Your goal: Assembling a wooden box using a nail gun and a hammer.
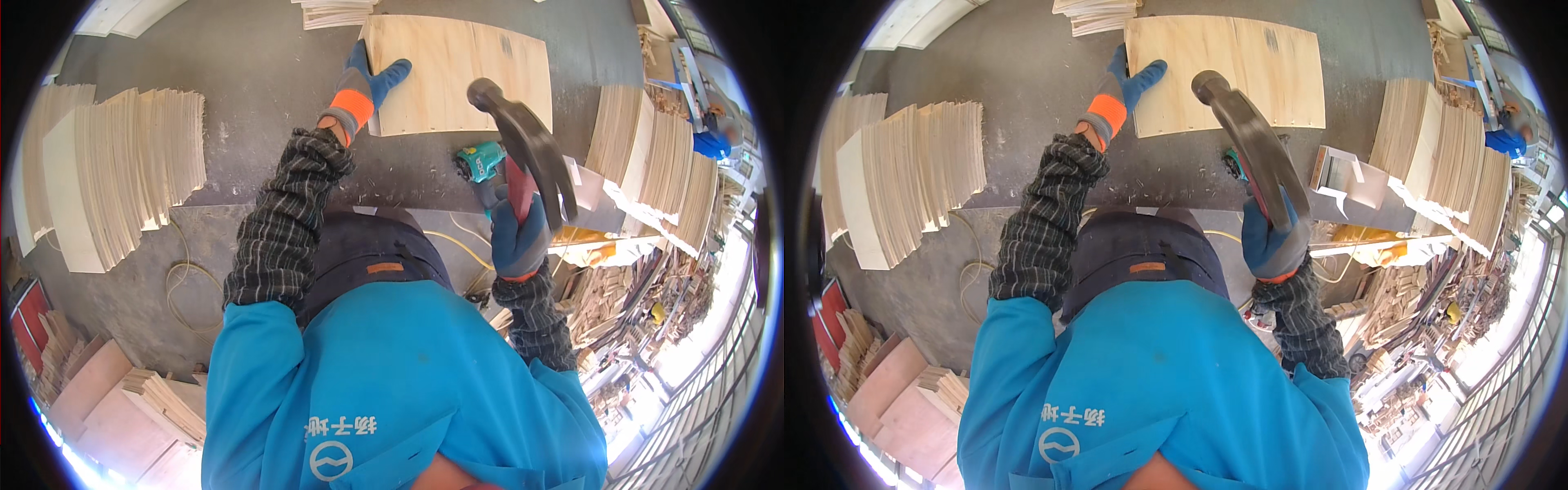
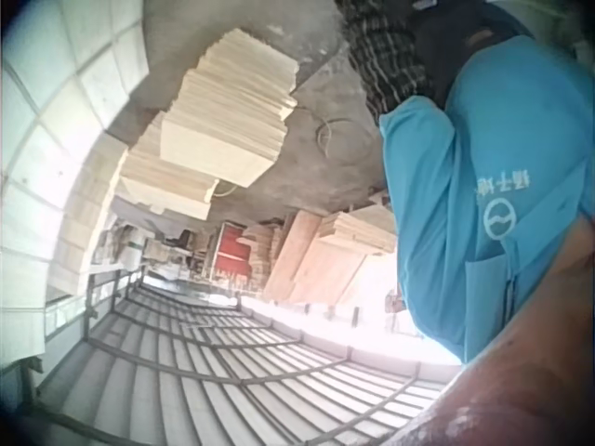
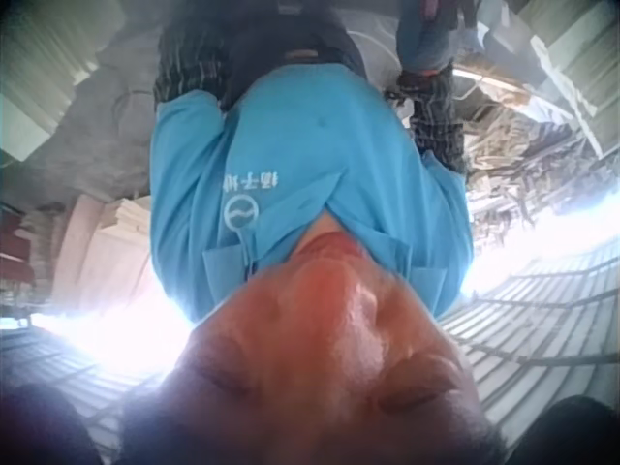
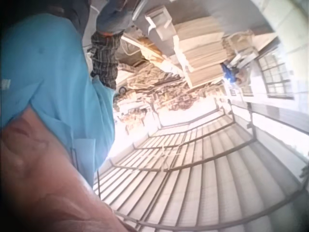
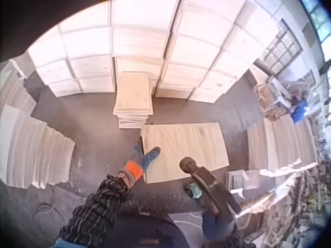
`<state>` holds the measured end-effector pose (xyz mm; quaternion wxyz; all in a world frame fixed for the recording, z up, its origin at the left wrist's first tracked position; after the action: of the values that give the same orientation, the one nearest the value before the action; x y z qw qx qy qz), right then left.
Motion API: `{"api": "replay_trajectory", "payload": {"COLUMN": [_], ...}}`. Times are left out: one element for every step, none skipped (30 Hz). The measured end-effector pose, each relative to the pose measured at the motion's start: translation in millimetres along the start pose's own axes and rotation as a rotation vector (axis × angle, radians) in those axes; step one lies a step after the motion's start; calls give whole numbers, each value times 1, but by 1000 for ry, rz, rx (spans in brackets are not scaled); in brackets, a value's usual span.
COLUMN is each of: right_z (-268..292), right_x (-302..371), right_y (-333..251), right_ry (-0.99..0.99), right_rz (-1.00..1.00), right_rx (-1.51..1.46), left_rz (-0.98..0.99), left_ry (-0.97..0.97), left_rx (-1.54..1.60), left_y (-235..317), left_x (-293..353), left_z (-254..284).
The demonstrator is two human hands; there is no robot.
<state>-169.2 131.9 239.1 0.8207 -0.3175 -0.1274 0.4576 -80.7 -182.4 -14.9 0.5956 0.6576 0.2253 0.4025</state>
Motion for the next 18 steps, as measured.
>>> {"api": "replay_trajectory", "payload": {"right_z": [-7, -23, -35, -54, -48, -42, -35, -30, -23, -15, -11, -14, -22, -41, -56, -73, -67, -60], "right_x": [10, 21, 21, 20, 21, 14, 14, 7, 6, 0, -4, -3, 0, 7, 16, 13, 16, 11], "right_y": [11, 31, 40, 63, 67, 60, 54, 42, 28, 0, -20, -27, -21, -2, 19, 34, 40, 36], "right_ry": [10, -38, -92, -323, -319, -316, -309, -259, -256, -173, -91, -69, -59, -148, -239, -363, -356, -328], "right_rz": [-7, -71, -129, -261, -262, -300, -352, -263, -266, -167, -67, 8, 6, -97, -205, -236, -242, -218], "right_rx": [6, 111, 213, 288, 290, 210, 131, 110, 114, 17, -80, -117, -113, 51, 216, 278, 282, 247], "left_rz": [-3, 28, 59, 56, 59, 63, 65, 59, 49, 42, 20, 7, 1, -6, -10, -12, -15, -19], "left_ry": [-13, -15, -8, -10, -45, -67, -72, -83, -92, -84, -38, -5, -14, -18, -26, -34, -86, -124], "left_rx": [1, 17, 31, 32, 9, -16, -16, 49, 117, 115, 31, -50, -49, -52, -54, -52, 7, 62], "left_y": [2, 0, -2, 0, 2, 2, 3, 5, 8, 4, 1, -3, 0, 2, 4, 11, 18, 23], "left_x": [1, 3, 5, 3, 1, 0, 3, 5, 6, 1, -4, -3, -4, -4, -1, 2, 5, 5], "left_z": [-5, -7, -7, -8, -12, -10, -10, -10, -12, -8, -1, 1, -1, -2, -5, -8, -16, -17]}}
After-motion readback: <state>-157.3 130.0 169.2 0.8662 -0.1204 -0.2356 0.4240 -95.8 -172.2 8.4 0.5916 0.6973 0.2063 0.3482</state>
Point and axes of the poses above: each hand's wrist, its own x-axis away from the middle knuckle, its own z-axis out of the back of the hand, y = z × x, the point moved 9 cm from there along -x, towards the middle knuckle, and after that the axes turned 3 degrees about -y, right-handed, at the moved point
